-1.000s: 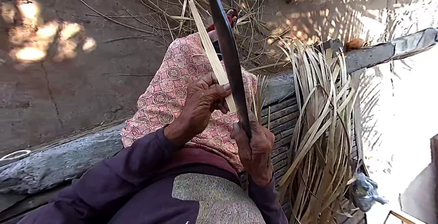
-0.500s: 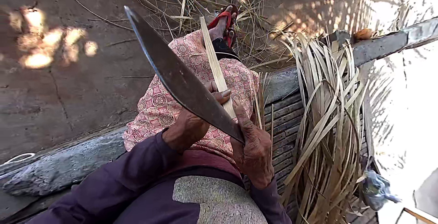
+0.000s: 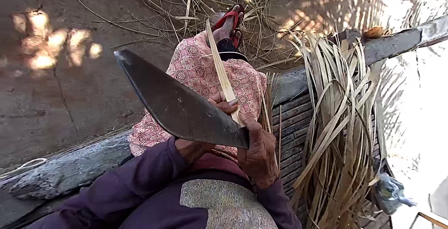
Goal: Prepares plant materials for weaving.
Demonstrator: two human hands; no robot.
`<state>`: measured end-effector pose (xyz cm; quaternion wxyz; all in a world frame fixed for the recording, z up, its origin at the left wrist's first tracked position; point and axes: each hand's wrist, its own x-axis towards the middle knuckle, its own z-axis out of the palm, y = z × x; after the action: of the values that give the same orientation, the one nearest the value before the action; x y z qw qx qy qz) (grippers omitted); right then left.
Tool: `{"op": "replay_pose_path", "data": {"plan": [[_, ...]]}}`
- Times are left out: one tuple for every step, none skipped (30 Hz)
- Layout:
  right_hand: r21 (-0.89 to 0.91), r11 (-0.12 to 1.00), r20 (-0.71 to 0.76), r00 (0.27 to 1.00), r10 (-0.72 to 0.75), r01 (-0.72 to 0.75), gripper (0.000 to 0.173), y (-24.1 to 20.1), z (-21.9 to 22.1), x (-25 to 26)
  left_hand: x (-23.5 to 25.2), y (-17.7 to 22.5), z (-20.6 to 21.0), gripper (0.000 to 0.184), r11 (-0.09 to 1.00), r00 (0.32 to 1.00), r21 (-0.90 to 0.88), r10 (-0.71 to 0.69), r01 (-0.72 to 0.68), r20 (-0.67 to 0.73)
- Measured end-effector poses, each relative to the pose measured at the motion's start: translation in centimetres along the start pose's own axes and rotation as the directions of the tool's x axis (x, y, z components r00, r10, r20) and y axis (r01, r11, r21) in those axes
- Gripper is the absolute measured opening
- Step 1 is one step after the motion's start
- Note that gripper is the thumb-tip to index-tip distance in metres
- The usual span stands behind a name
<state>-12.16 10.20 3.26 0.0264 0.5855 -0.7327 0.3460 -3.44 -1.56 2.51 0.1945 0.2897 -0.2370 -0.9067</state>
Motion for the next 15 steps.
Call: {"op": "replay_pose_path", "data": {"plan": [[-0.017, 1.0, -0.003, 1.0, 0.009, -0.009, 0.023, 0.0, 0.1, 0.1, 0.0, -0.3, 0.3, 0.021, 1.0, 0.999, 0.003, 0.012, -0.012, -0.037], [-0.026, 0.999, 0.004, 1.0, 0.018, -0.018, 0.021, 0.0, 0.0, 0.1, -0.1, -0.7, 0.4, 0.022, 1.0, 0.998, 0.0, 0.018, -0.018, -0.064], [-0.03, 0.999, 0.01, 1.0, 0.021, -0.02, 0.019, 0.0, 0.0, 0.1, -0.2, -0.8, 0.4, 0.022, 1.0, 0.998, -0.009, 0.013, -0.014, -0.065], [-0.038, 0.999, 0.016, 1.0, 0.015, -0.014, 0.019, 0.1, -0.1, 0.2, -0.2, -0.8, 0.3, 0.021, 1.0, 0.998, 0.001, 0.007, -0.007, -0.062], [-0.049, 0.999, 0.027, 1.0, 0.003, -0.001, 0.02, 0.1, -0.2, 0.2, -0.3, -0.7, 0.4, 0.021, 1.0, 0.998, 0.024, -0.003, 0.005, -0.066], [-0.055, 0.998, 0.042, 0.999, -0.017, 0.019, 0.02, 0.2, -0.5, 0.3, -0.3, -0.6, 0.4, 0.022, 0.999, 0.998, 0.044, -0.012, 0.015, -0.058], [-0.05, 0.998, 0.061, 0.997, -0.04, 0.043, 0.019, 0.3, -0.8, 0.5, -0.4, -0.5, 0.2, 0.022, 0.998, 0.999, 0.048, -0.025, 0.027, -0.041], [-0.038, 0.997, 0.081, 0.995, -0.059, 0.062, 0.018, 0.5, -1.1, 0.8, -0.5, -0.5, -0.1, 0.022, 0.998, 0.999, 0.047, -0.038, 0.039, -0.02], [-0.017, 0.997, 0.096, 0.993, -0.068, 0.07, 0.017, 0.7, -1.5, 1.2, -0.6, -0.5, -0.6, 0.021, 0.998, 0.999, 0.05, -0.045, 0.045, 0.006], [0.008, 0.998, 0.098, 0.993, -0.064, 0.063, 0.017, 0.9, -2.0, 1.6, -0.9, -0.5, -1.2, 0.021, 0.997, 0.998, 0.051, -0.058, 0.057, 0.037], [0.026, 0.999, 0.093, 0.995, -0.037, 0.035, 0.017, 1.3, -2.8, 2.2, -1.2, -0.6, -1.9, 0.023, 0.997, 0.995, 0.034, -0.077, 0.075, 0.06], [0.037, 0.999, 0.079, 0.997, 0.013, -0.016, 0.017, 1.7, -3.6, 2.9, -1.6, -0.5, -2.2, 0.026, 0.995, 0.991, 0.004, -0.104, 0.104, 0.082], [0.037, 0.997, 0.059, 0.996, 0.065, -0.067, 0.017, 2.2, -4.4, 3.5, -1.8, -0.4, -2.6, 0.026, 0.991, 0.984, -0.015, -0.13, 0.133, 0.125], [0.047, 0.993, 0.038, 0.993, 0.109, -0.111, 0.019, 2.6, -5.0, 3.9, -2.0, -0.2, -2.9, 0.025, 0.988, 0.976, -0.031, -0.145, 0.152, 0.165], [0.062, 0.989, 0.038, 0.99, 0.134, -0.137, 0.023, 2.8, -5.2, 4.2, -2.2, 0.1, -2.7, 0.025, 0.987, 0.973, -0.051, -0.144, 0.155, 0.183]]}}
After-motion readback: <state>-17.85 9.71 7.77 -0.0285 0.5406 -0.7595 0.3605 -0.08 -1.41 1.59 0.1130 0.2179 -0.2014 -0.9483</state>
